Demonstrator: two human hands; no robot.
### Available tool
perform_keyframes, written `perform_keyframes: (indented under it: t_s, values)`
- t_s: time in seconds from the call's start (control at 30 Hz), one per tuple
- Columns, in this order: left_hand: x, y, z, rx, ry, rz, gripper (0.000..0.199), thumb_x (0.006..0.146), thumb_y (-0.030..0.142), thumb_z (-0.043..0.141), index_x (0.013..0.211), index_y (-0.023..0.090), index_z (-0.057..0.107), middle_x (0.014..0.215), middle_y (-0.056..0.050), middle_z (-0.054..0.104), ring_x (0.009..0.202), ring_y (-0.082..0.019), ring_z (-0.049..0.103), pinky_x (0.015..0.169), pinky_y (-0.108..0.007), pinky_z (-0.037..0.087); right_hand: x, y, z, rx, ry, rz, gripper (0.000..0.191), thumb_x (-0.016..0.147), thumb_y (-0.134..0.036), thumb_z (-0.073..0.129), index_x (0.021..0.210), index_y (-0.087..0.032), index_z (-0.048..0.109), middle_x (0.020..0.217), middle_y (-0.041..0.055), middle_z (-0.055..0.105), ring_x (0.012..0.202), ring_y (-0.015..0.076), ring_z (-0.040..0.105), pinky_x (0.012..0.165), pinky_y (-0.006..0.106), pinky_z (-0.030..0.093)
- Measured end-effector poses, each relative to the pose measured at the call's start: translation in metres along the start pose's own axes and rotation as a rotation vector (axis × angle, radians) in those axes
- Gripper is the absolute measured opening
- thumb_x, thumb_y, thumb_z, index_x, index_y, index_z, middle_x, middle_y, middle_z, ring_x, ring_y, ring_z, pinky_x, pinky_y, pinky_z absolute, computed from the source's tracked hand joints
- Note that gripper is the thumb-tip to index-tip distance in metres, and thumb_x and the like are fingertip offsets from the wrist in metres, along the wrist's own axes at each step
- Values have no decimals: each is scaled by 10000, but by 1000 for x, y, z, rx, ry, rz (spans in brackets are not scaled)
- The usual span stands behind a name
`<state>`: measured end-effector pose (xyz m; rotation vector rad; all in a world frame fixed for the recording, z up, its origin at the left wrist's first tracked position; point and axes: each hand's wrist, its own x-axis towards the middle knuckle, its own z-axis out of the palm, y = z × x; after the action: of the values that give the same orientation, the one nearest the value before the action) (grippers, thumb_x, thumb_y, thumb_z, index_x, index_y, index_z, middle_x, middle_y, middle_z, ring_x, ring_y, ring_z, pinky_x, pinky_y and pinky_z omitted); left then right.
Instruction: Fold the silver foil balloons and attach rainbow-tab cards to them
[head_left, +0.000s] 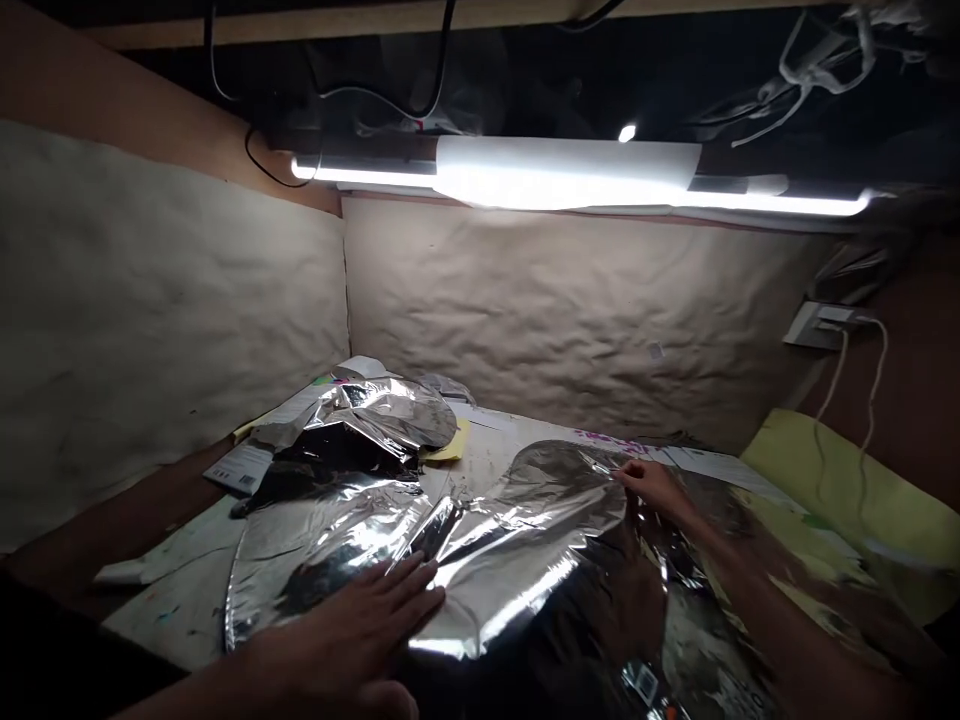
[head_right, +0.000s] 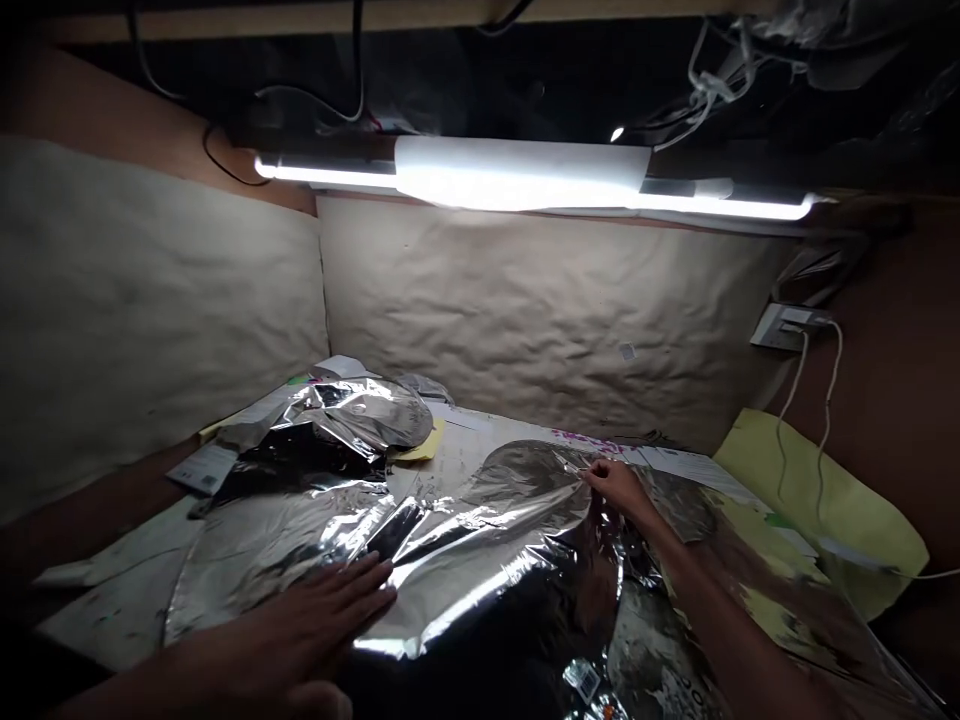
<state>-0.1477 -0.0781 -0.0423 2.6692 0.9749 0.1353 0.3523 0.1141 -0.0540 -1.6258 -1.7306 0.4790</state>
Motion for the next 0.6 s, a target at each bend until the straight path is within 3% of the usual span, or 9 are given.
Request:
perform_keyframes:
  t_s: [0.1, 0.17, 0.23, 0.3, 0.4, 0.5, 0.6]
  values:
    - [-5, 5, 24, 22, 29, 0, 883, 883, 642, 552, 1560, 368, 55, 1611, -91, 153, 1472, -370, 192, 1158, -603, 254, -11, 0, 12, -125, 33, -52, 366, 656, -564, 690, 717, -204, 717, 819, 97, 757, 876, 327, 683, 815, 428, 503]
    - [-2, -1, 31, 66, 81, -19, 878, 885, 644, 545, 1558, 374, 50, 1613, -92, 124, 1471, -392, 171, 1146, -640, 236, -23, -3, 26, -190, 83, -86, 408, 692, -540, 677, 914, -205, 744, 1180, 140, 708, 1219, 391, 550, 1037, 514, 386]
    - [3, -5, 34, 104, 116, -21, 862, 890, 644, 535, 1559, 372, 64, 1611, -90, 130, 1466, -402, 184, 1137, -645, 252, -39, -8, 42, -255, 62, -150, 518, 777, -533, 615, 1162, -196, 692, 1437, 137, 539, 1404, 371, 365, 1144, 534, 263]
    - [6, -5, 33, 124, 121, -20, 849, 898, 638, 525, 1562, 365, 72, 1608, -87, 158, 1460, -399, 212, 1132, -628, 284, -53, -11, 58, -316, -55, -230, 574, 865, -537, 529, 1327, -203, 597, 1517, 111, 447, 1441, 321, 328, 1170, 511, 252]
    - [-3, 0, 29, 145, 93, -14, 855, 896, 649, 516, 1564, 365, 66, 1610, -80, 168, 1462, -387, 221, 1134, -600, 305, -67, -11, 69, -368, -203, -276, 599, 932, -558, 438, 1417, -214, 514, 1539, 99, 411, 1442, 297, 340, 1164, 499, 285]
    - [-33, 9, 27, 143, 79, 46, 892, 859, 650, 575, 1561, 392, 89, 1601, -60, 231, 1453, -360, 275, 1144, -552, 324, -70, -8, 66, -369, -223, -260, 607, 937, -548, 438, 1425, -193, 502, 1542, 120, 398, 1447, 323, 322, 1156, 527, 290]
    - [-74, 17, 39, 93, 235, 16, 838, 849, 542, 655, 1548, 403, 214, 1564, -59, 355, 1377, -318, 440, 1098, -451, 437, -67, -16, 61, -354, -213, -261, 556, 904, -497, 512, 1344, -164, 581, 1483, 168, 476, 1406, 371, 381, 1119, 557, 332]
